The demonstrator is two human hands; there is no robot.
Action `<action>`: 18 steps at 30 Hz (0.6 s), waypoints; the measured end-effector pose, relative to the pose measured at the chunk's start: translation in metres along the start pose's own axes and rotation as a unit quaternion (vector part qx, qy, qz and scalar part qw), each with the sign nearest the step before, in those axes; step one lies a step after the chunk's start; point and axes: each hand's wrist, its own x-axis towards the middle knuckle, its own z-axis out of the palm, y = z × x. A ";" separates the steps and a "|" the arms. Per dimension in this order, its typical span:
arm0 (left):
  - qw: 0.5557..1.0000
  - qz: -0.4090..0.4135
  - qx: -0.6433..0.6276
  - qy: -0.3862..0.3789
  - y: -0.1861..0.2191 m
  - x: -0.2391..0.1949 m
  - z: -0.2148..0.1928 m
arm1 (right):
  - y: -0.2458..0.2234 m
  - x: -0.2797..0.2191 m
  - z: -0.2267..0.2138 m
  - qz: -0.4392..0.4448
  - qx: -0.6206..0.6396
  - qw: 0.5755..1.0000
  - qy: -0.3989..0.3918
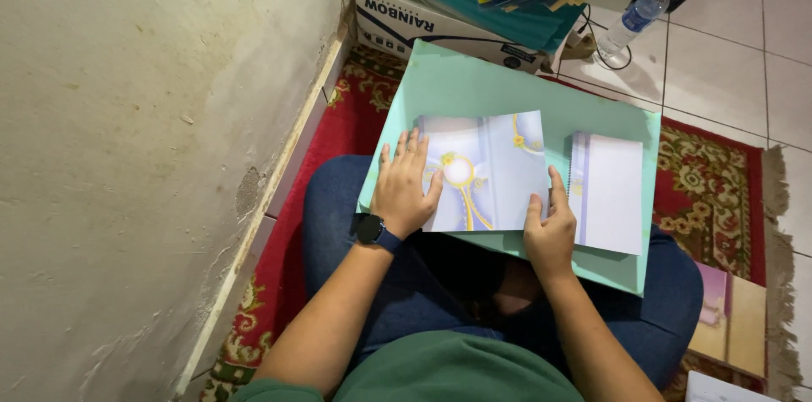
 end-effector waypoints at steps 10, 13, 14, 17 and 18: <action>1.000 -0.016 -0.007 -0.023 0.002 0.001 -0.003 | 0.016 0.003 0.008 -0.029 -0.019 0.999 -0.005; 1.000 -0.017 -0.006 -0.026 0.002 0.001 -0.003 | 0.017 0.004 0.007 -0.036 -0.015 0.999 -0.005; 0.999 -0.018 -0.007 -0.028 0.002 0.001 -0.004 | 0.017 0.004 0.008 -0.037 -0.017 0.999 -0.005; 0.999 -0.021 -0.009 -0.035 0.003 0.002 -0.006 | 0.013 0.001 0.007 -0.037 -0.022 0.999 -0.006; 0.999 -0.022 -0.009 -0.038 0.004 0.002 -0.008 | 0.011 0.000 0.007 -0.036 -0.027 0.999 -0.007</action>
